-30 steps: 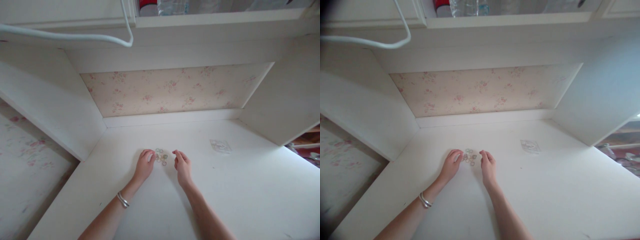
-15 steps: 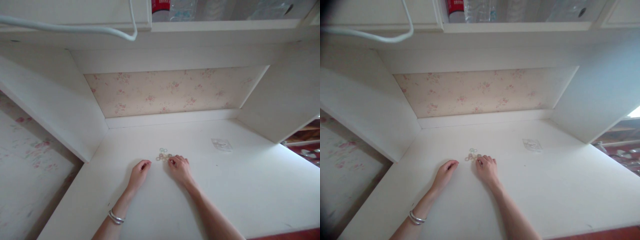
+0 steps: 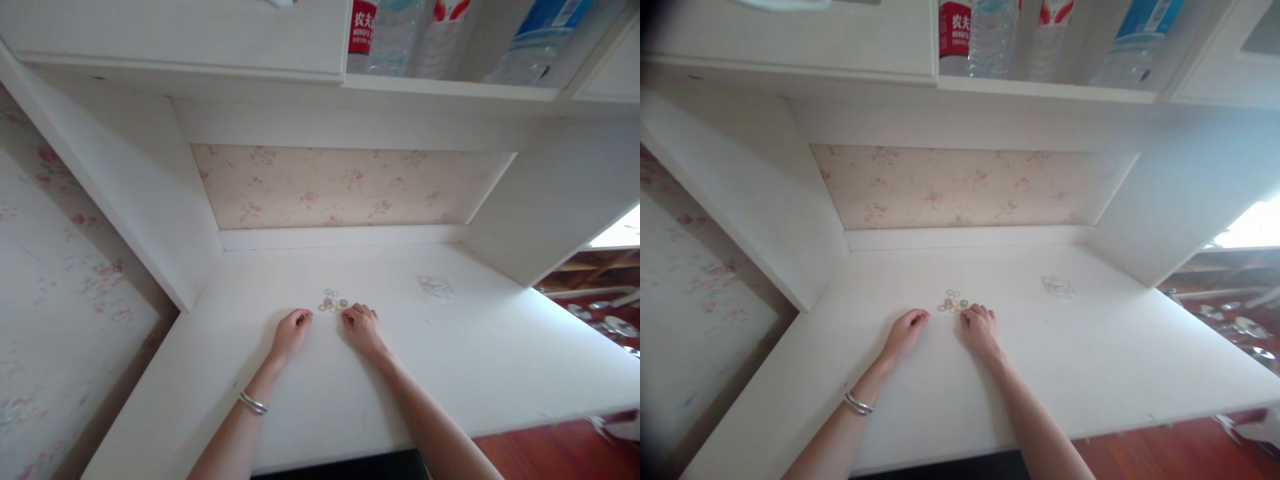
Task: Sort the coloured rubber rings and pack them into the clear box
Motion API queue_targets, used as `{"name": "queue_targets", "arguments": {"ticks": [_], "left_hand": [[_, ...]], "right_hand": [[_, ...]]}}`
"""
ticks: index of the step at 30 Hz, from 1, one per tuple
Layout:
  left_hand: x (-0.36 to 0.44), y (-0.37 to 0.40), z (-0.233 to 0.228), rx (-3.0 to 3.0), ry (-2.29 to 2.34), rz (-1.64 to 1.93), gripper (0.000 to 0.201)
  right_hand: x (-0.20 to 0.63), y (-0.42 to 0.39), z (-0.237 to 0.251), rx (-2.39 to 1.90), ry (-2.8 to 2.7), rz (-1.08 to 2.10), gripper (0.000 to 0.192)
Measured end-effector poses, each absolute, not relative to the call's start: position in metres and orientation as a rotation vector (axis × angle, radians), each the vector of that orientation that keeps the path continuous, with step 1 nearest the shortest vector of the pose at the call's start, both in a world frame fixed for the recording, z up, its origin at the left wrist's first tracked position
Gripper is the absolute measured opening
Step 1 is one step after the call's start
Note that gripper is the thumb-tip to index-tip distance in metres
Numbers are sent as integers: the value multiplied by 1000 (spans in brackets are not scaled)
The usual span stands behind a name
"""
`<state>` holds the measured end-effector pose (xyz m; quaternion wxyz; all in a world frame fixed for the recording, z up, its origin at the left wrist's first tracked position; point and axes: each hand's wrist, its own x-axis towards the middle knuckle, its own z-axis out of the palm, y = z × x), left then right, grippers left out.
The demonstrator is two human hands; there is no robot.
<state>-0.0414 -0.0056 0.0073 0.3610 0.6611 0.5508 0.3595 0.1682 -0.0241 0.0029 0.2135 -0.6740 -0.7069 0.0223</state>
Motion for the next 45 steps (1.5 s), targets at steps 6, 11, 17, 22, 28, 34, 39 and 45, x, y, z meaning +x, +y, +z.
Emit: {"name": "queue_targets", "arguments": {"ticks": [6, 11, 17, 22, 28, 34, 39, 45], "left_hand": [[-42, -7, 6, 1732, 1406, 911, 29], [-41, -5, 4, 1753, 1416, 905, 30], [-40, -5, 6, 1757, 1414, 911, 29], [-39, -4, 5, 1764, 1417, 894, 29], [-38, -4, 2, 1854, 1452, 847, 28], [-37, -5, 4, 1896, 1471, 812, 27], [-34, -6, 5, 1937, 1513, 769, 25], [-32, -9, 4, 1980, 1524, 757, 23]], "right_hand": [[166, -28, 2, -1897, -1982, 29, 27], [167, -27, 0, -1863, -2007, 52, 28], [171, -27, -3, -1674, -1906, 110, 31], [159, -48, -2, -1453, -1967, 164, 34], [145, -61, 2, -1304, -2241, 230, 29], [151, -53, 2, -1299, -1951, 492, 32], [161, -46, -1, -1393, -1584, 505, 28], [163, -45, -4, -1418, -1574, 493, 25]]}}
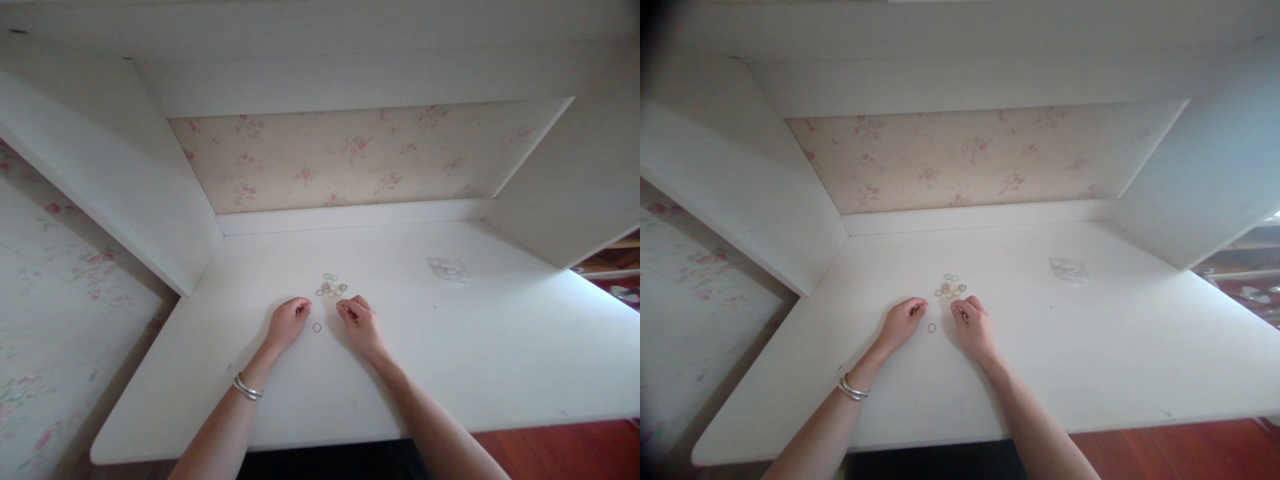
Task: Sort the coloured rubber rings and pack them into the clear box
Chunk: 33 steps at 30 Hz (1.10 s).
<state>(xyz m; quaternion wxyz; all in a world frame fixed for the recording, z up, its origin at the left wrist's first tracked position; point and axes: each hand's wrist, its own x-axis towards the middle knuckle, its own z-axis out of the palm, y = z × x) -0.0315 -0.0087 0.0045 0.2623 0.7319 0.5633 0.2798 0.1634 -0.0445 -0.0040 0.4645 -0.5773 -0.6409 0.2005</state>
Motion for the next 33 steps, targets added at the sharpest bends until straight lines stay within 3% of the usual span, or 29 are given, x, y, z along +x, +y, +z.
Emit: {"name": "queue_targets", "arguments": {"ticks": [10, 18, 33], "left_hand": [[-28, -12, 8, 2053, 1530, 711, 21], [-29, -10, 3, 2083, 1532, 699, 21], [-29, -12, 2, 2128, 1527, 722, 20]], "right_hand": [[164, -44, -5, -1564, -1765, 388, 23], [180, -36, 1, -1825, -1822, 76, 25], [189, -3, 2, -1909, -1950, 147, 28]]}}
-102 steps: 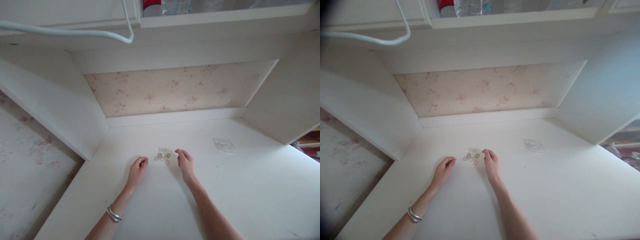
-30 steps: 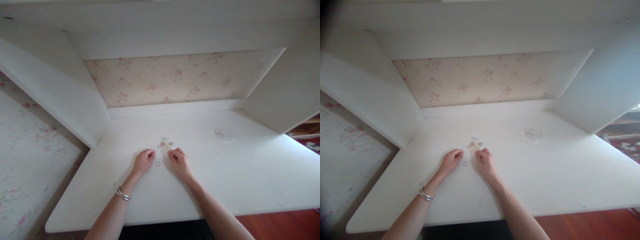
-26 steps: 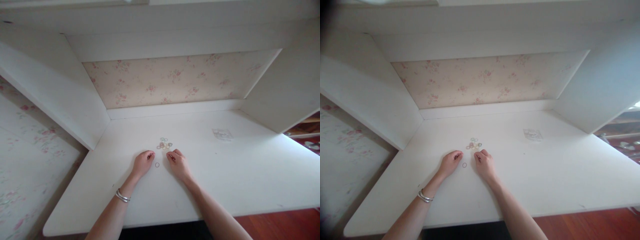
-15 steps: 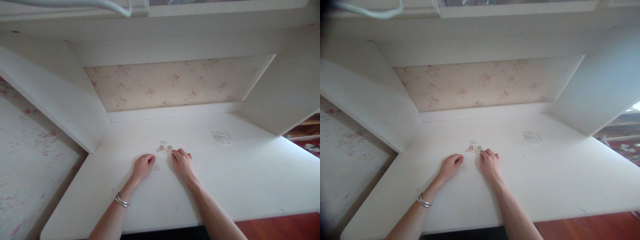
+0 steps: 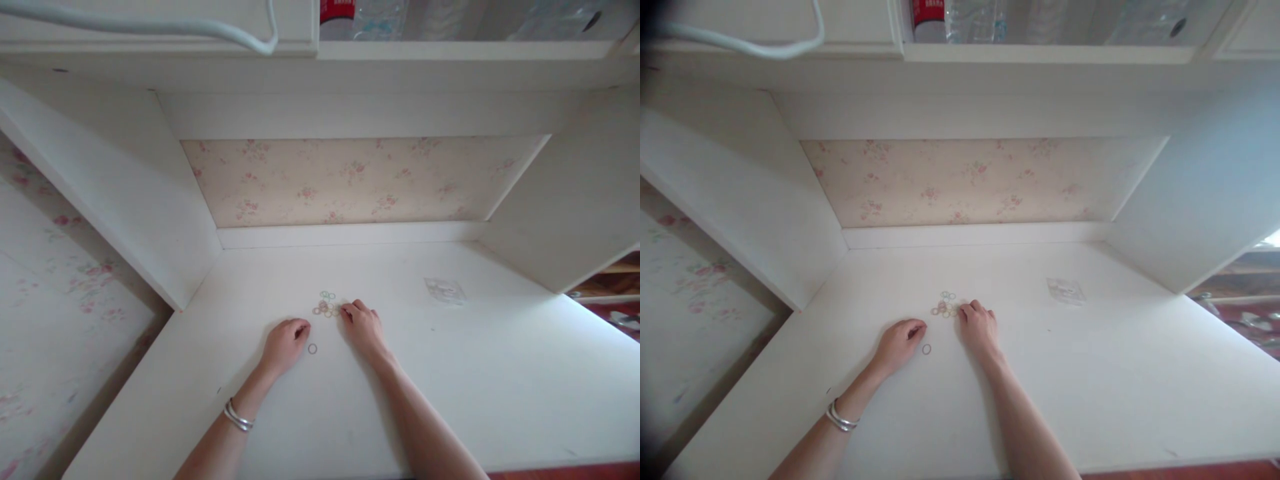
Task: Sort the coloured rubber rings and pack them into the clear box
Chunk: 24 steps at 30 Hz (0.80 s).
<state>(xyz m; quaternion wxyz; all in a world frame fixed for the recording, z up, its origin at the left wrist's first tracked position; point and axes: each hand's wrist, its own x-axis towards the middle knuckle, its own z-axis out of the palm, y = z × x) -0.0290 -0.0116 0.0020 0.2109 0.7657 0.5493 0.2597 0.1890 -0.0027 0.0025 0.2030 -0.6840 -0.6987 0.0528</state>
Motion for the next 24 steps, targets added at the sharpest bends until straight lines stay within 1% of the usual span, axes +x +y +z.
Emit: {"name": "queue_targets", "arguments": {"ticks": [7, 17, 20, 24], "left_hand": [[-29, -12, 6, 2119, 1537, 685, 21], [-29, -13, 5, 2092, 1523, 700, 21], [-31, -11, 5, 2039, 1500, 750, 22], [-34, -7, 6, 1871, 1463, 849, 24]], "right_hand": [[198, -3, -7, -1733, -1776, 315, 31], [197, -8, -4, -1558, -1496, 362, 37], [187, -19, 0, -1449, -1542, 380, 35], [165, -39, 3, -1264, -1806, 419, 30]]}}
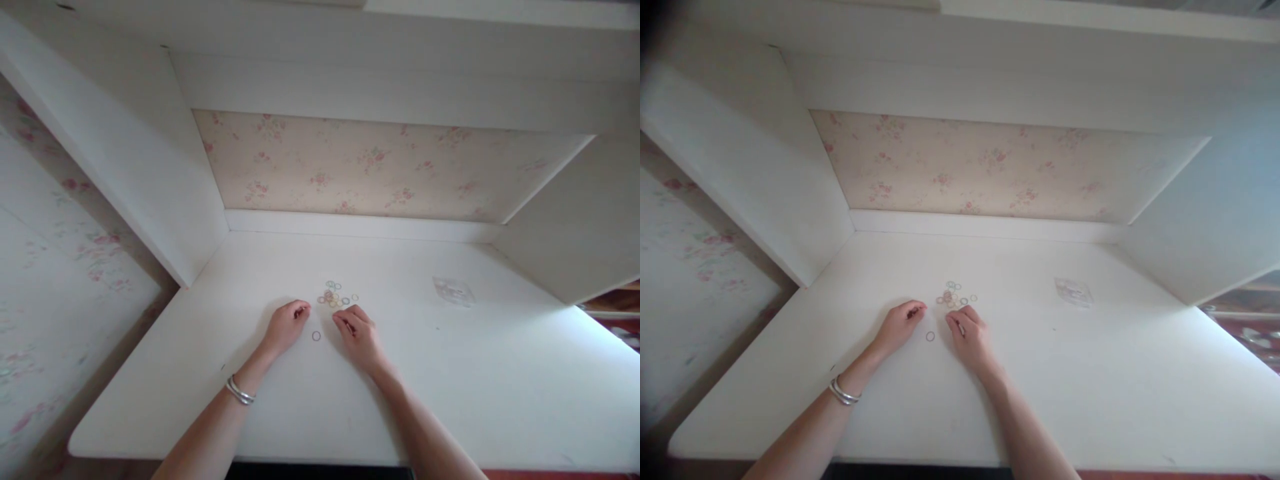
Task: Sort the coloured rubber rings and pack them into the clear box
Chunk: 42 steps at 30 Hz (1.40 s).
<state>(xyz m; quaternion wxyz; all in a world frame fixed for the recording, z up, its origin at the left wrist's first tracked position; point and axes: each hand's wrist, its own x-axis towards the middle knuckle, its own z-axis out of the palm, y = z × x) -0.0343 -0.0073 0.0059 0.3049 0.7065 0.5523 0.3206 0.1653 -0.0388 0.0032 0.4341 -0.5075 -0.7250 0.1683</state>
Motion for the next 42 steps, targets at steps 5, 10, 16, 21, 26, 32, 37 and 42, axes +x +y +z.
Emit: {"name": "queue_targets", "arguments": {"ticks": [5, 10, 16, 21, 26, 32, 37, 42], "left_hand": [[-36, -6, 9, 1784, 1472, 877, 27], [-35, -6, 9, 1789, 1482, 860, 26], [-35, -7, 8, 1776, 1494, 850, 26], [-35, -7, 7, 1798, 1499, 841, 27], [-35, -6, 5, 1818, 1489, 845, 26], [-35, -6, 4, 1816, 1484, 843, 27], [-36, -7, 4, 1854, 1476, 848, 26], [-35, -7, 4, 1859, 1474, 834, 26]], "right_hand": [[152, -51, 5, -1147, -2177, 319, 27], [153, -50, 5, -1143, -2267, 255, 26], [150, -51, 4, -1133, -2338, 224, 27], [150, -51, 4, -1150, -2352, 217, 27], [152, -51, 3, -1155, -2329, 229, 27], [150, -51, 3, -1137, -2305, 236, 26], [150, -49, 2, -1134, -2321, 257, 26], [150, -50, 2, -1159, -2280, 313, 25]]}}
